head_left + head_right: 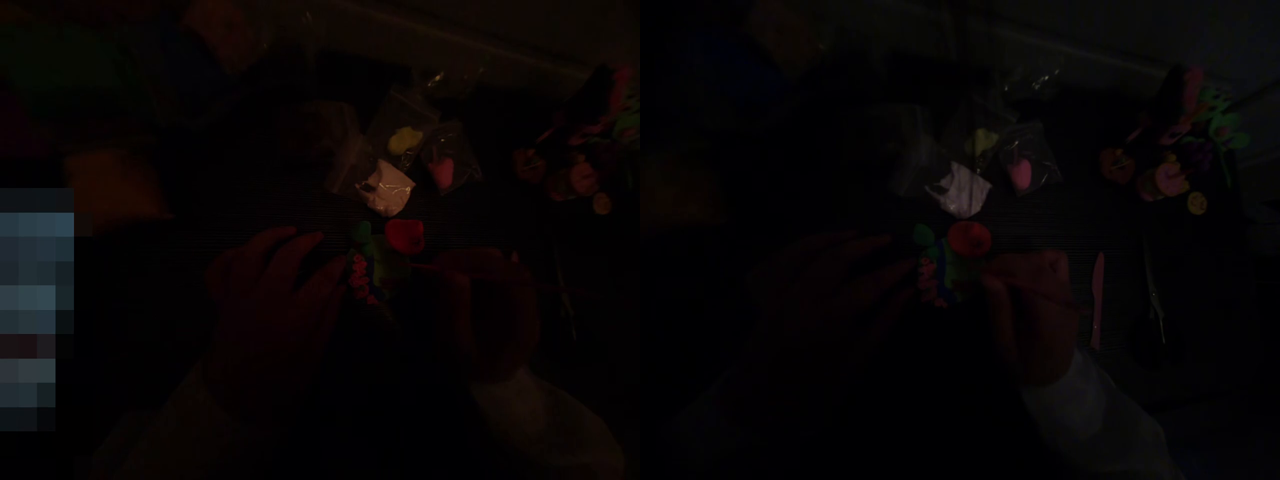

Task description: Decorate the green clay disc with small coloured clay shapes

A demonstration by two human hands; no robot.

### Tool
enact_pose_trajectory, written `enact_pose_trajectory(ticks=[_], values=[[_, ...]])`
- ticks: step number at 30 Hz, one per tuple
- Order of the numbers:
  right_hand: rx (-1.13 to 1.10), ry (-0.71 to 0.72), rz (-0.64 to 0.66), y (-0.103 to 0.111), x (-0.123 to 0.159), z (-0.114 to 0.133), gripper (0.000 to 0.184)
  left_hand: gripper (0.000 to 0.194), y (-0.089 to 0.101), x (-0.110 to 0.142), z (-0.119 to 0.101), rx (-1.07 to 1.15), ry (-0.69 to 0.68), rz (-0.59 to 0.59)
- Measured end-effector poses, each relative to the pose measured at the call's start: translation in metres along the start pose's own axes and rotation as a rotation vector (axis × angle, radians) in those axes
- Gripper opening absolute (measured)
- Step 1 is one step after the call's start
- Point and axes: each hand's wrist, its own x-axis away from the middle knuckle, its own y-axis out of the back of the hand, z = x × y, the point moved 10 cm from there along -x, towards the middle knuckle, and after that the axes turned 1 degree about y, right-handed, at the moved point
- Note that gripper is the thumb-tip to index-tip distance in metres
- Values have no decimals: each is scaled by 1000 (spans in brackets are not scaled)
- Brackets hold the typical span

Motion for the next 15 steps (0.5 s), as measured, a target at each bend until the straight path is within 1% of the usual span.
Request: enact_pose_trajectory(ticks=[3,9,15], values=[[4,21,-47,3,0,4,9,28,1,0,0,7,2,-3],[-76,13,-10,-1,-3,4,15,27,0,-1,-1,-2,9,-4],[-77,14,-44,1,-1,3,14,27,1,-1,-1,-17,3,-23]])
